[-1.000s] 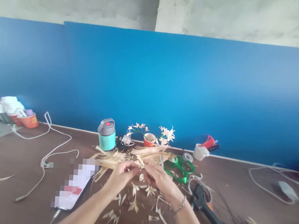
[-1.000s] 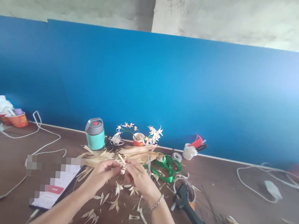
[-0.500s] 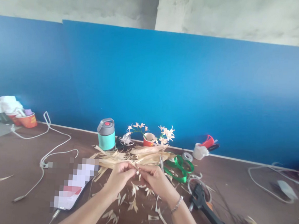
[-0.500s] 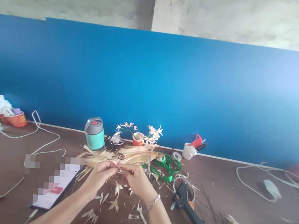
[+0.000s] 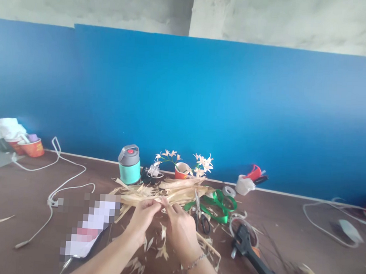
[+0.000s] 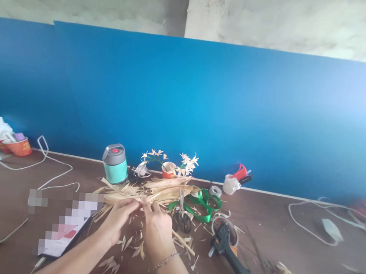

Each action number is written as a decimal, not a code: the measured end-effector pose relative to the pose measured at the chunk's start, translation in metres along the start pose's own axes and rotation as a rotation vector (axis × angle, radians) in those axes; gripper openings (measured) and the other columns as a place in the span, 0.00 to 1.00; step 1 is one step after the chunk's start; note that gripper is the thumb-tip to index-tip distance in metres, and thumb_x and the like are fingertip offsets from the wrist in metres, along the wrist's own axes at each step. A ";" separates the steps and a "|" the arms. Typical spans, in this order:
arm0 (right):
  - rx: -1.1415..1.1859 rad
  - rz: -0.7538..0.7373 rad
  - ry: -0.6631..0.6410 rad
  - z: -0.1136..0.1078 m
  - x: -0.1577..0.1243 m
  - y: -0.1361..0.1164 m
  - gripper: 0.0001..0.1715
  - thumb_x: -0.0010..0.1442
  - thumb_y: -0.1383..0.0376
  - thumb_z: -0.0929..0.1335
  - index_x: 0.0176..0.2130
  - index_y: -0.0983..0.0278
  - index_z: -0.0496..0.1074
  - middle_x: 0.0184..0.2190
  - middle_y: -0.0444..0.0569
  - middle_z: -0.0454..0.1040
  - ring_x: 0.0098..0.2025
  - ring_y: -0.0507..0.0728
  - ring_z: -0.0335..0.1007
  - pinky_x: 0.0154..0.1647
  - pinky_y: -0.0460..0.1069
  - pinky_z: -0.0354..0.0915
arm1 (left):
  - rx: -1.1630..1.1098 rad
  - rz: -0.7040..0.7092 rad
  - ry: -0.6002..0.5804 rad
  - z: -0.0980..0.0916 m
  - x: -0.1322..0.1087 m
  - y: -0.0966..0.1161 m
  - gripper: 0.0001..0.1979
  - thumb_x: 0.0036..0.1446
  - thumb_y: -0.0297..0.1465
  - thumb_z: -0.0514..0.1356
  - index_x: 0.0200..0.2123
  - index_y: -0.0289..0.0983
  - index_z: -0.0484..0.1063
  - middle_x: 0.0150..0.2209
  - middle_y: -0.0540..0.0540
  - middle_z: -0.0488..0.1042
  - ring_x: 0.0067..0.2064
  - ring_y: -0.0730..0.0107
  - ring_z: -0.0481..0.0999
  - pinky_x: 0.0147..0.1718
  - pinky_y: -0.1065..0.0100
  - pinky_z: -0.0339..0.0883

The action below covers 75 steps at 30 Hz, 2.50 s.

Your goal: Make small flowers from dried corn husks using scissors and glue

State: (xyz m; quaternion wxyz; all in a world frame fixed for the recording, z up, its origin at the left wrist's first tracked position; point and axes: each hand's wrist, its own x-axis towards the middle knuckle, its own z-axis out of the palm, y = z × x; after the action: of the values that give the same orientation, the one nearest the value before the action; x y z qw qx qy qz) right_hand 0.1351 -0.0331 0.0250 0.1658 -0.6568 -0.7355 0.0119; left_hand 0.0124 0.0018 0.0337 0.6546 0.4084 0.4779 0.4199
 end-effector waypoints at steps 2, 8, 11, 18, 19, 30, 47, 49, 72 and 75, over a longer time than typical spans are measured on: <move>0.007 0.092 0.005 -0.002 0.005 0.013 0.36 0.52 0.75 0.62 0.59 0.60 0.59 0.36 0.54 0.74 0.32 0.56 0.73 0.29 0.45 0.64 | 0.123 0.067 0.017 0.000 -0.003 0.004 0.11 0.42 0.32 0.60 0.13 0.37 0.66 0.16 0.52 0.65 0.22 0.71 0.65 0.26 0.69 0.57; 0.821 0.221 0.096 -0.017 0.015 0.041 0.26 0.58 0.65 0.59 0.56 0.63 0.64 0.22 0.45 0.70 0.20 0.52 0.61 0.21 0.45 0.57 | 0.260 0.136 0.040 -0.001 -0.007 0.014 0.11 0.43 0.34 0.60 0.14 0.37 0.69 0.18 0.51 0.69 0.26 0.69 0.66 0.30 0.68 0.56; 1.252 0.254 -0.234 -0.021 0.013 0.031 0.30 0.57 0.58 0.62 0.57 0.65 0.61 0.18 0.41 0.68 0.13 0.46 0.48 0.14 0.42 0.44 | 0.232 0.129 0.010 0.000 -0.006 0.014 0.09 0.44 0.34 0.60 0.17 0.37 0.71 0.19 0.51 0.70 0.27 0.69 0.67 0.30 0.69 0.57; 1.269 0.176 -0.378 -0.024 0.010 0.020 0.19 0.57 0.57 0.64 0.44 0.63 0.74 0.15 0.38 0.62 0.13 0.44 0.44 0.14 0.42 0.44 | 0.271 0.158 -0.091 -0.001 0.000 0.008 0.07 0.43 0.32 0.59 0.19 0.35 0.70 0.19 0.51 0.68 0.24 0.72 0.64 0.27 0.71 0.55; 1.197 0.154 -0.323 -0.023 0.010 0.019 0.18 0.58 0.59 0.64 0.44 0.63 0.75 0.15 0.39 0.64 0.15 0.45 0.48 0.16 0.42 0.49 | 0.272 0.155 -0.078 -0.002 0.000 0.006 0.07 0.43 0.32 0.59 0.19 0.35 0.70 0.19 0.51 0.67 0.24 0.72 0.64 0.26 0.71 0.55; 0.105 -0.044 -0.158 -0.007 0.003 0.000 0.42 0.49 0.79 0.59 0.62 0.60 0.54 0.39 0.54 0.74 0.37 0.59 0.73 0.36 0.49 0.66 | 0.004 0.072 0.090 0.004 -0.006 0.005 0.09 0.37 0.32 0.61 0.14 0.35 0.66 0.15 0.53 0.66 0.20 0.74 0.63 0.22 0.73 0.56; -0.124 0.021 -0.096 0.007 -0.002 -0.011 0.40 0.54 0.78 0.60 0.63 0.59 0.49 0.40 0.54 0.72 0.36 0.57 0.73 0.30 0.45 0.63 | -0.045 0.018 0.048 0.006 -0.004 0.001 0.08 0.38 0.31 0.60 0.14 0.35 0.65 0.13 0.52 0.67 0.17 0.74 0.65 0.19 0.72 0.58; -0.127 0.026 -0.101 0.008 -0.002 -0.011 0.40 0.54 0.78 0.60 0.63 0.59 0.50 0.40 0.54 0.72 0.36 0.57 0.73 0.30 0.45 0.63 | -0.026 0.011 0.044 0.006 -0.004 0.000 0.08 0.39 0.30 0.59 0.14 0.36 0.65 0.13 0.53 0.66 0.17 0.74 0.65 0.19 0.72 0.57; 0.864 0.255 -0.007 -0.022 0.014 0.034 0.06 0.48 0.67 0.64 0.21 0.66 0.63 0.16 0.37 0.52 0.20 0.47 0.47 0.19 0.42 0.47 | 0.499 0.144 -0.162 -0.003 0.000 0.012 0.09 0.43 0.35 0.60 0.23 0.35 0.75 0.24 0.46 0.77 0.30 0.63 0.74 0.32 0.68 0.62; 0.868 0.263 -0.026 -0.021 0.014 0.033 0.07 0.47 0.66 0.64 0.21 0.65 0.61 0.17 0.38 0.54 0.21 0.47 0.49 0.20 0.42 0.49 | 0.509 0.149 -0.150 -0.002 -0.001 0.012 0.08 0.43 0.34 0.60 0.22 0.35 0.75 0.23 0.47 0.77 0.29 0.63 0.74 0.31 0.68 0.62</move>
State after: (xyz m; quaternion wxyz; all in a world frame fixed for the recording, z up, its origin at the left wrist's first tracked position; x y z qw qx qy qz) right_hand 0.1707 -0.0190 0.0401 0.4136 -0.6142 -0.5748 0.3483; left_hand 0.0088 0.0050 0.0450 0.5319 0.6237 0.4868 0.3018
